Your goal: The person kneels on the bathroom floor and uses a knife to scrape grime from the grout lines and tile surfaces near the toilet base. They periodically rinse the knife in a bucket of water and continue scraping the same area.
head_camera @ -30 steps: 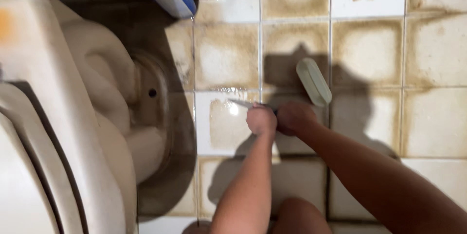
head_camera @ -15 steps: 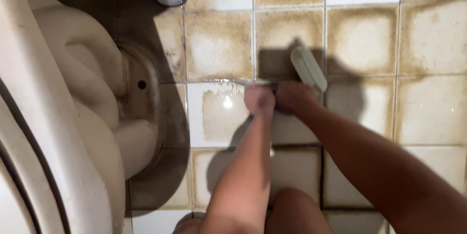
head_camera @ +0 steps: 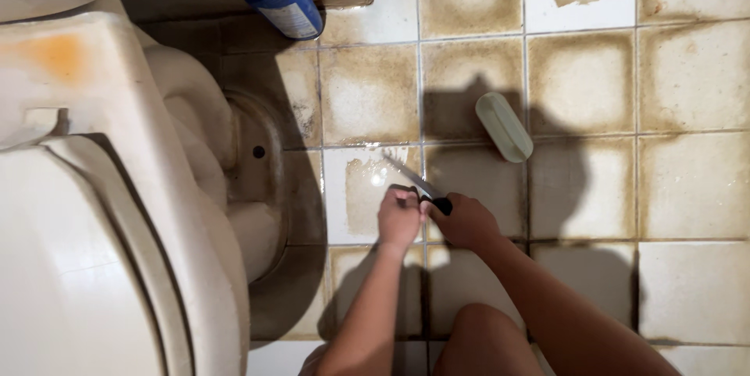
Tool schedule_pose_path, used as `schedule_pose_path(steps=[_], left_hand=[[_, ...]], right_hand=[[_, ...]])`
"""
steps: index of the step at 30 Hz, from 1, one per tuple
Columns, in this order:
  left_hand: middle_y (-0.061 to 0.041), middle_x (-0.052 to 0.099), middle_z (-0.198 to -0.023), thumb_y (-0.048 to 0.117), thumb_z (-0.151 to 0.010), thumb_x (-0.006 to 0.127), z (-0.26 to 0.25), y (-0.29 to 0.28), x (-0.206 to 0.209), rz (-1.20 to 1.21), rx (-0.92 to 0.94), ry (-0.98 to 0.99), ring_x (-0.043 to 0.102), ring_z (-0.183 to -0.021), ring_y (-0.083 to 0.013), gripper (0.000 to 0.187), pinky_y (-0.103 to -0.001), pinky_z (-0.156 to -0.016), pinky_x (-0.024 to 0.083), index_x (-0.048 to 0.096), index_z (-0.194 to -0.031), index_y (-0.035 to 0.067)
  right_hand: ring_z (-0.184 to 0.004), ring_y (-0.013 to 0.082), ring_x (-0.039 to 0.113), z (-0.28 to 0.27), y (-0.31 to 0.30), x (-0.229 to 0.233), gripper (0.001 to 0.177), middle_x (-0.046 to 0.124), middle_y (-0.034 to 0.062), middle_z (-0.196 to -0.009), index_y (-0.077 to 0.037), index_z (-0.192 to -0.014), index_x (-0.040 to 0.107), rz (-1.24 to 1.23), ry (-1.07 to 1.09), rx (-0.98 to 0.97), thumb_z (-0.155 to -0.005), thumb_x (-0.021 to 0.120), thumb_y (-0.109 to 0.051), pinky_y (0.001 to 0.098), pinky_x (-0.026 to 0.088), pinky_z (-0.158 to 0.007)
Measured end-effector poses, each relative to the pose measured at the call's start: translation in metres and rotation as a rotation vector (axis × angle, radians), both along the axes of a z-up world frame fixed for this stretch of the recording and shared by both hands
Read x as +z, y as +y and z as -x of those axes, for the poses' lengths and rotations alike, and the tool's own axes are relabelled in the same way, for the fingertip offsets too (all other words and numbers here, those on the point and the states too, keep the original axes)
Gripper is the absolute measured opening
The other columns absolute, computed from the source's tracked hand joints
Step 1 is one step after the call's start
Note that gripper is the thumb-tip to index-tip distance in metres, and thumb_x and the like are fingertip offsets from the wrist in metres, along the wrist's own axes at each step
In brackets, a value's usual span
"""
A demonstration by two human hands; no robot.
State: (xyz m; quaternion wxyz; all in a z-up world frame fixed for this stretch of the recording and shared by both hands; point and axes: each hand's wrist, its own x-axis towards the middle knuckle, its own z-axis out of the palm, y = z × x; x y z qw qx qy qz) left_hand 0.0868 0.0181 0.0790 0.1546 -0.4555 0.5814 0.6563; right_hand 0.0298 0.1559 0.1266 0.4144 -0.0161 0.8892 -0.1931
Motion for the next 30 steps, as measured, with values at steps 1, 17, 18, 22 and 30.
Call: schedule_pose_path(steps=[1, 17, 18, 22, 30], left_hand=[[-0.027, 0.072, -0.101, 0.022, -0.097, 0.058, -0.006, -0.011, 0.005, -0.043, 0.027, 0.073, 0.073, -0.086, -0.036, 0.029, -0.047, -0.077, 0.056, 0.059, -0.113, -0.002], [-0.013, 0.075, -0.102, 0.023, -0.101, 0.063, -0.027, -0.057, 0.034, -0.1, 0.361, 0.358, 0.068, -0.088, -0.0183, 0.023, -0.033, -0.078, 0.057, 0.068, -0.109, 0.002], [-0.011, 0.076, -0.1, 0.021, -0.099, 0.067, -0.028, -0.057, 0.034, 0.091, 0.218, 0.372, 0.07, -0.088, -0.0172, 0.019, -0.032, -0.079, 0.057, 0.069, -0.106, 0.003], [-0.007, 0.076, -0.094, 0.016, -0.095, 0.064, -0.03, -0.052, 0.035, 0.196, 0.101, 0.291, 0.073, -0.082, -0.0152, 0.012, -0.032, -0.073, 0.057, 0.069, -0.1, 0.006], [-0.01, 0.076, -0.085, 0.029, -0.1, 0.063, -0.011, -0.036, 0.042, 0.241, -0.031, 0.112, 0.071, -0.076, -0.0175, 0.026, -0.033, -0.072, 0.056, 0.069, -0.094, 0.004]], right_hand=[[-0.083, 0.0361, 0.072, -0.004, -0.003, 0.002, 0.056, 0.075, 0.0197, -0.085, -0.004, -0.089, 0.07, 0.048, -0.028, -0.075, -0.091, 0.065, -0.061, 0.0473, 0.056, -0.075], [-0.054, 0.0219, 0.059, -0.008, -0.037, 0.033, 0.048, 0.064, 0.0119, -0.064, 0.001, -0.089, 0.069, 0.267, 0.042, -0.341, -0.091, 0.072, -0.047, 0.0406, 0.047, -0.053], [-0.053, 0.0226, 0.06, -0.008, -0.038, 0.037, 0.048, 0.064, 0.0124, -0.064, 0.001, -0.089, 0.068, 0.212, 0.001, -0.387, -0.091, 0.071, -0.047, 0.0417, 0.048, -0.052], [-0.051, 0.0224, 0.057, -0.011, -0.04, 0.049, 0.044, 0.061, 0.0139, -0.064, -0.003, -0.089, 0.069, 0.244, -0.114, -0.425, -0.09, 0.07, -0.047, 0.0437, 0.044, -0.047], [-0.073, 0.0387, 0.067, -0.005, -0.025, 0.032, 0.059, 0.069, 0.0228, -0.08, -0.002, -0.093, 0.068, 0.226, -0.026, -0.256, -0.102, 0.047, -0.056, 0.0506, 0.052, -0.07]])
